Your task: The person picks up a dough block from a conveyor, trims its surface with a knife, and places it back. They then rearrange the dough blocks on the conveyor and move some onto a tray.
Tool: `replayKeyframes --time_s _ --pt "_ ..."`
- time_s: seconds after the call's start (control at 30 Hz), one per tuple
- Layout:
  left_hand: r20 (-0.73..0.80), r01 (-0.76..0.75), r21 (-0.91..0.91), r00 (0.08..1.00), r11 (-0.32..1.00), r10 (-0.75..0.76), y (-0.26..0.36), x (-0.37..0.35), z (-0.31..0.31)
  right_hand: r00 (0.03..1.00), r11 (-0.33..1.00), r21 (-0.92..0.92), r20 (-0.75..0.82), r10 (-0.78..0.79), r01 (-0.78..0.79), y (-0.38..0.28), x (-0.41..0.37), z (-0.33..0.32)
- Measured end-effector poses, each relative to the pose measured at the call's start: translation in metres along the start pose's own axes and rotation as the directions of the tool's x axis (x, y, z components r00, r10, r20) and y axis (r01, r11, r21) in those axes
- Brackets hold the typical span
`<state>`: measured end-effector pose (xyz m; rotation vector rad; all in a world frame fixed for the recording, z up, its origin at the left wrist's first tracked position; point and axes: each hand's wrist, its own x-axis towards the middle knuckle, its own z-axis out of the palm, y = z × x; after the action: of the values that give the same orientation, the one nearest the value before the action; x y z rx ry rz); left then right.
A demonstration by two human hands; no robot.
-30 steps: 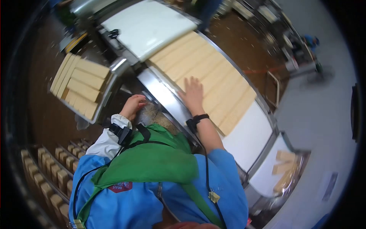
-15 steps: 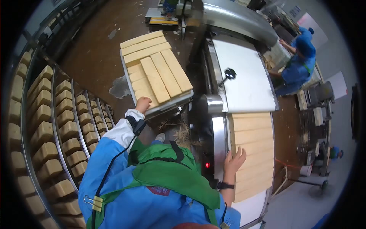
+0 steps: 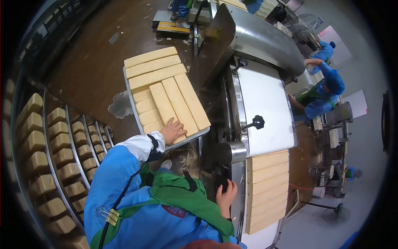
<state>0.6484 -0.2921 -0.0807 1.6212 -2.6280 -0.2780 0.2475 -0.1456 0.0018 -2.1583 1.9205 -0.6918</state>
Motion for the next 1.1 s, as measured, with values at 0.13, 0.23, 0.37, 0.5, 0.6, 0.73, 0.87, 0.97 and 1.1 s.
replayKeyframes --time_s 0.13,0.23,0.37,0.5,0.6,0.73,0.87,0.97,1.1 --pt "-0.056 -0.072 0.005 0.996 0.997 0.072 -0.011 0.002 0.006 0.999 0.999 0.023 0.004 0.04 -0.04 -0.008 0.004 0.006" --pt "-0.022 -0.169 0.015 0.985 0.985 0.17 -0.012 0.002 0.006 0.999 0.998 0.042 -0.009 0.041 -0.041 -0.014 0.01 0.01" --pt "-0.128 -0.236 0.079 0.961 0.968 0.245 -0.01 -0.003 0.018 0.999 0.997 0.07 -0.025 0.042 -0.041 -0.021 0.013 0.015" --pt "-0.005 -0.214 0.031 0.977 0.976 0.214 -0.003 -0.001 -0.005 0.999 0.995 0.09 -0.028 0.042 -0.039 -0.024 0.013 0.017" --pt "0.029 -0.309 0.032 0.951 0.95 0.308 -0.004 -0.017 0.001 0.998 0.993 0.11 -0.029 0.048 -0.044 -0.02 0.006 0.015" --pt "0.009 -0.428 0.034 0.904 0.903 0.428 -0.025 -0.036 -0.017 0.997 0.992 0.104 -0.03 0.078 -0.074 -0.009 -0.009 0.013" --pt "-0.005 -0.305 0.229 0.949 0.924 0.315 -0.055 -0.015 0.033 0.995 0.984 0.158 -0.039 0.094 -0.087 -0.004 -0.018 0.01" --pt "0.085 -0.264 0.18 0.964 0.948 0.252 -0.025 -0.021 -0.027 0.995 0.981 0.177 -0.045 0.089 -0.08 -0.003 -0.02 -0.002" --pt "-0.237 -0.156 -0.052 0.961 0.986 0.14 0.039 -0.028 -0.115 0.993 0.972 0.226 -0.09 0.08 -0.058 0.003 -0.033 -0.024"
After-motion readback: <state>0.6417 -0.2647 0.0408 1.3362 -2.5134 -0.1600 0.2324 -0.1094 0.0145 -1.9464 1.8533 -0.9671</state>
